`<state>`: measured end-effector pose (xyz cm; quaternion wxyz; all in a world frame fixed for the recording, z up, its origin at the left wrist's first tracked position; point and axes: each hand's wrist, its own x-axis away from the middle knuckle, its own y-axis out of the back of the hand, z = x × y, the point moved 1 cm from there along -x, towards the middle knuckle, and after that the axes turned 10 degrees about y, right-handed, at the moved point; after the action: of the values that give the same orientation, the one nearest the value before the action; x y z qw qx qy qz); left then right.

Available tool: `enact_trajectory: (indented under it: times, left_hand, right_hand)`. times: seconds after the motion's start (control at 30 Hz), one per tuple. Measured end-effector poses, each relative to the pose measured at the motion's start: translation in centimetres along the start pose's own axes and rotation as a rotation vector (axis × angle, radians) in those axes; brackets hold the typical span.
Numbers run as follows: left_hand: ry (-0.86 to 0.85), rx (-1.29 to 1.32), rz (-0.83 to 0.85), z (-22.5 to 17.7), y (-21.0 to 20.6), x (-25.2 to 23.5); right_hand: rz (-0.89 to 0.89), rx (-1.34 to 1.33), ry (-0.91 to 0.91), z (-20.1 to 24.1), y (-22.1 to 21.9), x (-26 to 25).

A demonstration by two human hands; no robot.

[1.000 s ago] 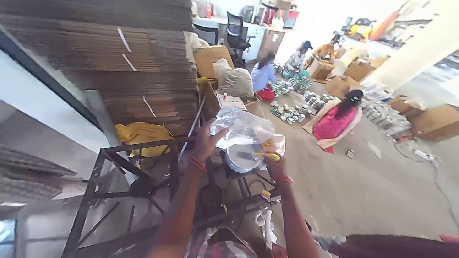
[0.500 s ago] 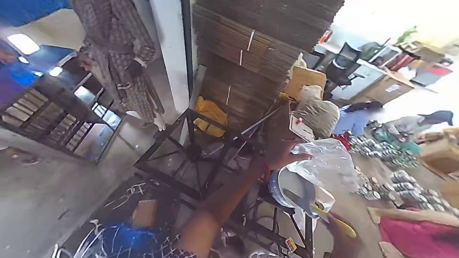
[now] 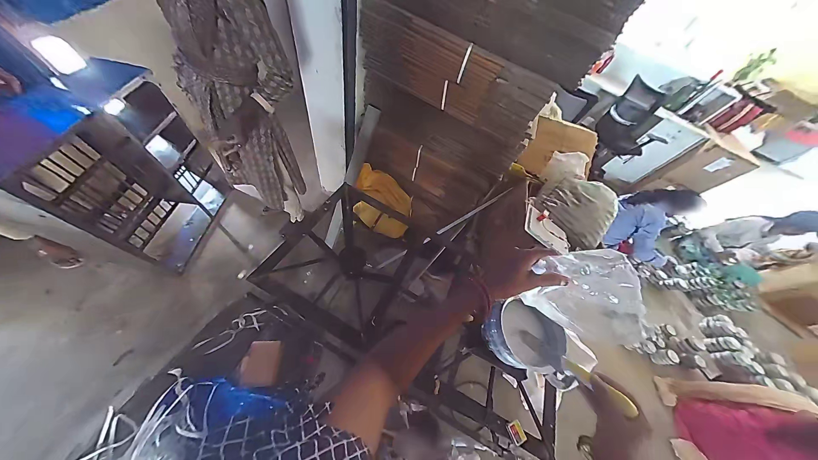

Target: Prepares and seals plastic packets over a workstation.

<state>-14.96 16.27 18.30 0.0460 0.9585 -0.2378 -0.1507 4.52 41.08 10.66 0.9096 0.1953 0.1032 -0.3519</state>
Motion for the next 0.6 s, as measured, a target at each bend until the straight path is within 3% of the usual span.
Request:
enact_trajectory:
  times: [0.2, 0.37, 0.47, 0.6]
  left_hand:
    - [-0.042, -0.051, -0.125, 0.8, -1.0, 0.5]
    - [0.069, -0.037, -0.096, 1.5, -0.9, -0.1]
    - [0.079, -0.029, -0.105, 1.4, -0.9, -0.2]
    - [0.067, -0.069, -0.115, 1.6, -0.4, -0.2]
  right_hand:
    - [0.026, -0.095, -0.096, 0.4, -0.5, 1.2]
    - [-0.105, 0.007, -0.053, -1.8, 0.0, -0.3]
    - [-0.072, -0.029, -0.053, -3.0, -0.8, -0.5]
    - [-0.025, -0.056, -0.117, -1.3, 0.2, 0.0]
